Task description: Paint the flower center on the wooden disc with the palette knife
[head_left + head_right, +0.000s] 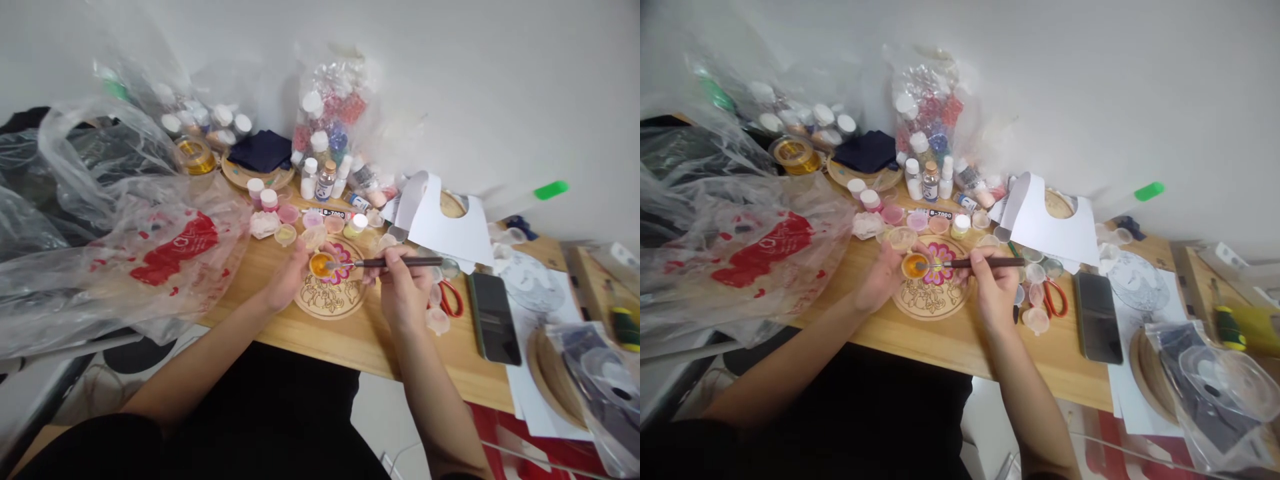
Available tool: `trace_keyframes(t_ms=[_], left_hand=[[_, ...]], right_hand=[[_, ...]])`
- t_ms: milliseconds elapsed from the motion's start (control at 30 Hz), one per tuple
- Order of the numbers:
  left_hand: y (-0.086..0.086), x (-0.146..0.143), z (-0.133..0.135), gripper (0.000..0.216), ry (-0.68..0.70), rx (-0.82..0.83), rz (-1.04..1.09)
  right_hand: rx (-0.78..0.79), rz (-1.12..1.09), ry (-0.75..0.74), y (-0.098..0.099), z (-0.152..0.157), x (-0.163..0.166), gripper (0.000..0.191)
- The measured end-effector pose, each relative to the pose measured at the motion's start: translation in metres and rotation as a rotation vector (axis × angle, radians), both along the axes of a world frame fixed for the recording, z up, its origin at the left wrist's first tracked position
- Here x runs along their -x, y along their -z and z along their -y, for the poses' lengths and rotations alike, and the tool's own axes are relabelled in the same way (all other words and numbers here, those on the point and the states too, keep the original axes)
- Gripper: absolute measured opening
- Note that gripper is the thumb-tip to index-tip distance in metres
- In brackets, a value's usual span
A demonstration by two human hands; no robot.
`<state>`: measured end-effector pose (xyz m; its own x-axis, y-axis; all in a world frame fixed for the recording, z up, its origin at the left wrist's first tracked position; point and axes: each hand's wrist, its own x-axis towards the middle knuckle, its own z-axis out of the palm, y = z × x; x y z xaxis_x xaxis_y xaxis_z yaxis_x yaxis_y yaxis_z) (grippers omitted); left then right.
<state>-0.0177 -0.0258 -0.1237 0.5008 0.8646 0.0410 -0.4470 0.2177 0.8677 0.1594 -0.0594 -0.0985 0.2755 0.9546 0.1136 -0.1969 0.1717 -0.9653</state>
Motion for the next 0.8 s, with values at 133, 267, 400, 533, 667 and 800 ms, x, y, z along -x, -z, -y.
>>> trace_keyframes(t_ms=[133,267,400,533,667,800], left_hand=[[0.0021,-0.0001,0.0012,0.067,-0.016,0.013,-0.001],[0.0059,0.0007,0.0024,0.068,-0.073,0.015,-0.061],[0.0063,0.0007,0.0031,0.07,-0.146,-0.042,-0.086],[0.0038,-0.0002,0.0034,0.069,-0.18,-0.069,-0.11],[0.003,-0.0007,0.0033,0.07,-0.209,-0.067,-0.137],[0.0026,-0.0005,0.0033,0.065,-0.193,-0.075,-0.116]], right_hand=[[-0.072,0.149,0.04,-0.0011,0.0062,0.0022,0.022],[-0.086,0.196,0.03,-0.0038,0.0066,0.0061,0.024],[-0.095,0.202,0.03,-0.0048,0.0045,0.0089,0.027],[-0.112,0.203,0.023,-0.004,0.0045,0.0085,0.025],[-0.119,0.212,0.031,-0.0038,0.0053,0.0073,0.024],[-0.128,0.216,0.059,-0.0045,0.005,0.0076,0.026]])
